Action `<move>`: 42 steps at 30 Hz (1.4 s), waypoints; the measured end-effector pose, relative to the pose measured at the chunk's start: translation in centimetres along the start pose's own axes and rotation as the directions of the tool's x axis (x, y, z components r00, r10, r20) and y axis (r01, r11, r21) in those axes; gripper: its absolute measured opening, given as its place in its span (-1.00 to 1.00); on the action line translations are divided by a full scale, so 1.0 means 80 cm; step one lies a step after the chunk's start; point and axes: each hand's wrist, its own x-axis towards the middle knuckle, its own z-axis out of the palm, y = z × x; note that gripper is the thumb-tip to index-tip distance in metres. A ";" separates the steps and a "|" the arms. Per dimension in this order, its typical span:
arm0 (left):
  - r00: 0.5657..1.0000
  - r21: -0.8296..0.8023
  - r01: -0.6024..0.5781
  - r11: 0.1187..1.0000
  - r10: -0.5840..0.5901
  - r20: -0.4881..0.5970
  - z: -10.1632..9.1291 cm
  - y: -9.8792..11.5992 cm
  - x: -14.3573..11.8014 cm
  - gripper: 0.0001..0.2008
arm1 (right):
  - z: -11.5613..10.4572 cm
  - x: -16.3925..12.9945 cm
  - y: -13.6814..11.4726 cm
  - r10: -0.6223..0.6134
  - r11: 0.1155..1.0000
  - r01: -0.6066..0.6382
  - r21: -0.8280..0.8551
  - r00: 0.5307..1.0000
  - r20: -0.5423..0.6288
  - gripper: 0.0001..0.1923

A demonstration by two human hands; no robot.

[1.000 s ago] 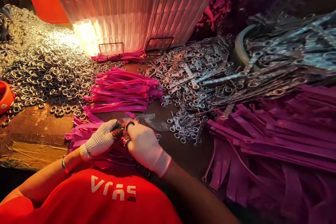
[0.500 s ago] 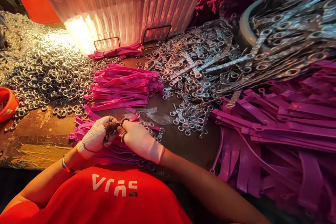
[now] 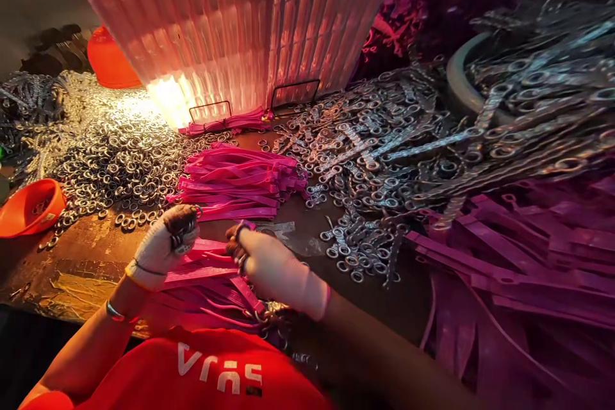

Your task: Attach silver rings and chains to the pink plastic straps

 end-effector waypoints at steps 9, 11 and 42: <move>0.990 0.381 -0.058 0.923 0.005 0.139 0.010 -0.031 -0.027 -0.67 | -0.002 0.009 0.017 -0.253 0.967 0.239 -0.085 0.927 -0.277 -0.48; 0.986 0.429 -0.064 0.901 -0.009 0.166 0.011 -0.029 -0.026 -0.66 | 0.000 0.008 0.009 -0.278 0.936 0.218 -0.276 0.939 -0.201 -0.48; 0.929 -0.398 0.369 0.840 -0.341 0.141 -0.039 -0.060 -0.020 -0.91 | 0.001 0.090 0.024 0.075 0.517 -0.008 -0.856 0.997 0.036 -0.70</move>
